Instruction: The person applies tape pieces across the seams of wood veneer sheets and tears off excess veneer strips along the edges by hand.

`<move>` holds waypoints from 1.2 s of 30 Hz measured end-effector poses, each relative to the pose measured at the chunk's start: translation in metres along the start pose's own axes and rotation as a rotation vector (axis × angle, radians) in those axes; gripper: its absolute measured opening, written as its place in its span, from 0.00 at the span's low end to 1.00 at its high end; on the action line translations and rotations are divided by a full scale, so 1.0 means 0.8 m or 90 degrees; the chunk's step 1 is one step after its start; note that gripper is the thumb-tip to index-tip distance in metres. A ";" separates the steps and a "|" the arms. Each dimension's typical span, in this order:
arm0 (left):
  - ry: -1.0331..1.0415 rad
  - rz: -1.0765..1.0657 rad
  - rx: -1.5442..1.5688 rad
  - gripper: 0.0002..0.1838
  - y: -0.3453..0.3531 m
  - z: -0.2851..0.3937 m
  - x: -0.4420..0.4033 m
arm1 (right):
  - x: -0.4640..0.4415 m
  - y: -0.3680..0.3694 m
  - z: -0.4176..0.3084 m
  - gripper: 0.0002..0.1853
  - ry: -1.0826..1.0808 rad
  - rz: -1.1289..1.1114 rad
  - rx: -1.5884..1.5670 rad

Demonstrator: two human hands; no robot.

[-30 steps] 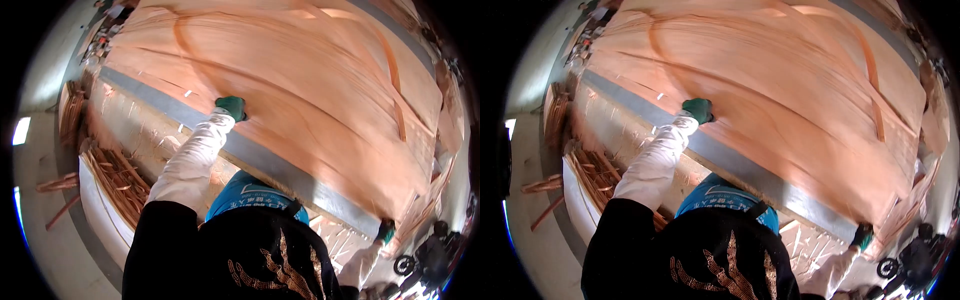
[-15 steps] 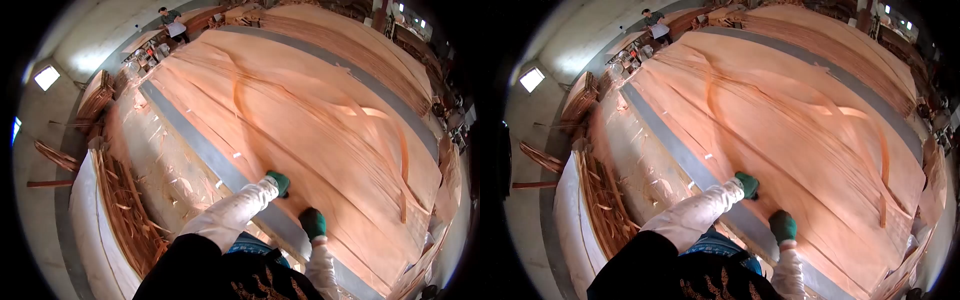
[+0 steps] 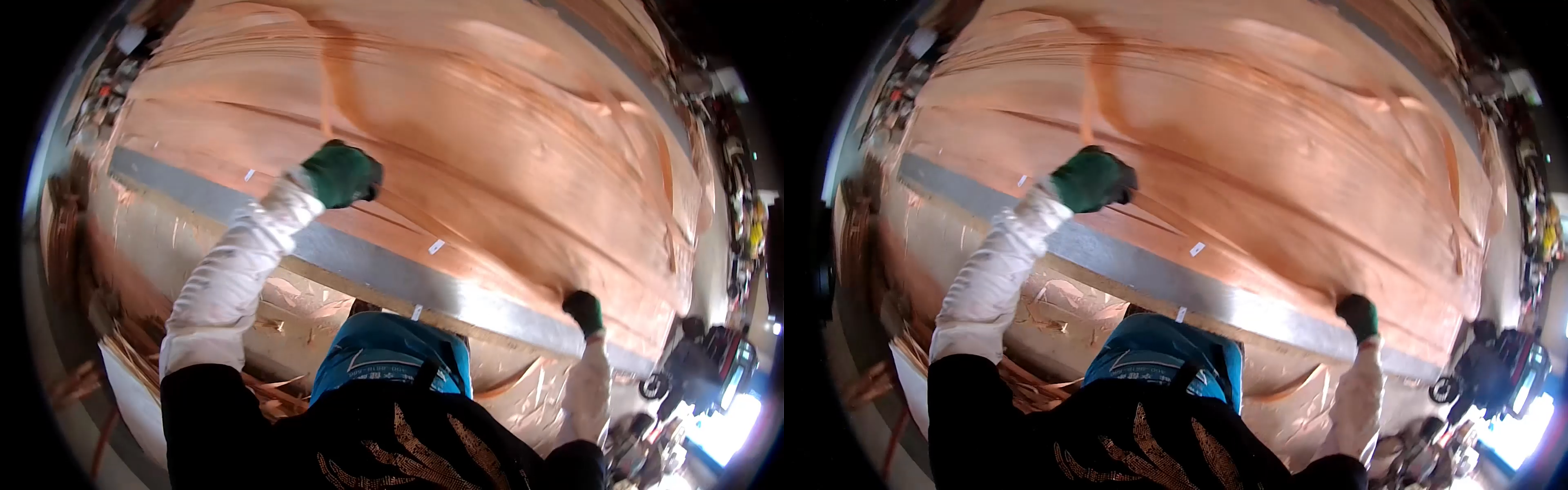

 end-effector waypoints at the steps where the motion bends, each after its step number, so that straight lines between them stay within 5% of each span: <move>1: -0.008 -0.007 0.087 0.04 -0.006 -0.011 0.017 | -0.009 -0.012 0.000 0.08 0.058 -0.007 -0.020; 6: -0.213 -0.144 0.301 0.09 0.091 -0.092 0.092 | -0.018 -0.009 0.021 0.09 0.227 -0.156 -0.092; 8: -0.118 -0.007 0.110 0.13 0.070 -0.071 0.086 | -0.022 -0.009 0.021 0.07 0.287 -0.216 -0.134; 11: -0.215 0.052 -0.003 0.17 0.079 -0.091 0.078 | -0.012 -0.020 0.024 0.06 0.469 -0.325 -0.315; 14: -0.293 0.018 -0.025 0.20 0.116 -0.125 0.067 | -0.014 -0.026 0.021 0.05 0.471 -0.357 -0.272; 15: -0.328 -0.001 -0.051 0.22 0.122 -0.131 0.065 | -0.018 -0.015 0.025 0.06 0.384 -0.288 -0.201; 22: -0.368 -0.013 -0.055 0.22 0.119 -0.125 0.061 | 0.020 -0.074 -0.022 0.07 0.371 0.048 0.031; 24: -0.413 -0.073 -0.014 0.22 0.124 -0.131 0.061 | 0.005 -0.171 -0.086 0.04 0.394 0.324 -0.207; 26: -0.411 -0.032 -0.039 0.21 0.142 -0.150 0.056 | -0.067 -0.213 -0.182 0.04 0.207 0.376 -0.286; 30: -0.384 -0.061 -0.012 0.23 0.149 -0.150 0.050 | -0.228 -0.252 -0.352 0.06 0.084 0.139 -0.389; 32: -0.346 -0.085 -0.015 0.22 0.134 -0.134 0.055 | -0.288 -0.189 -0.368 0.10 0.150 0.099 -0.325; 34: -0.084 -0.146 0.059 0.21 0.131 -0.116 0.068 | -0.316 -0.172 -0.372 0.15 0.122 0.101 -0.239; 36: 0.000 -0.169 -0.065 0.20 0.090 -0.133 0.113 | -0.321 -0.189 -0.387 0.17 0.016 0.109 -0.166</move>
Point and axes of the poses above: each hand's wrist, its own x-axis away from the middle knuckle, its own y-axis out of the palm, z = x × y, the point moved 10 cm from there along -x, towards the middle knuckle, and after that the axes turned 5 degrees about z, right-handed, at the moved point
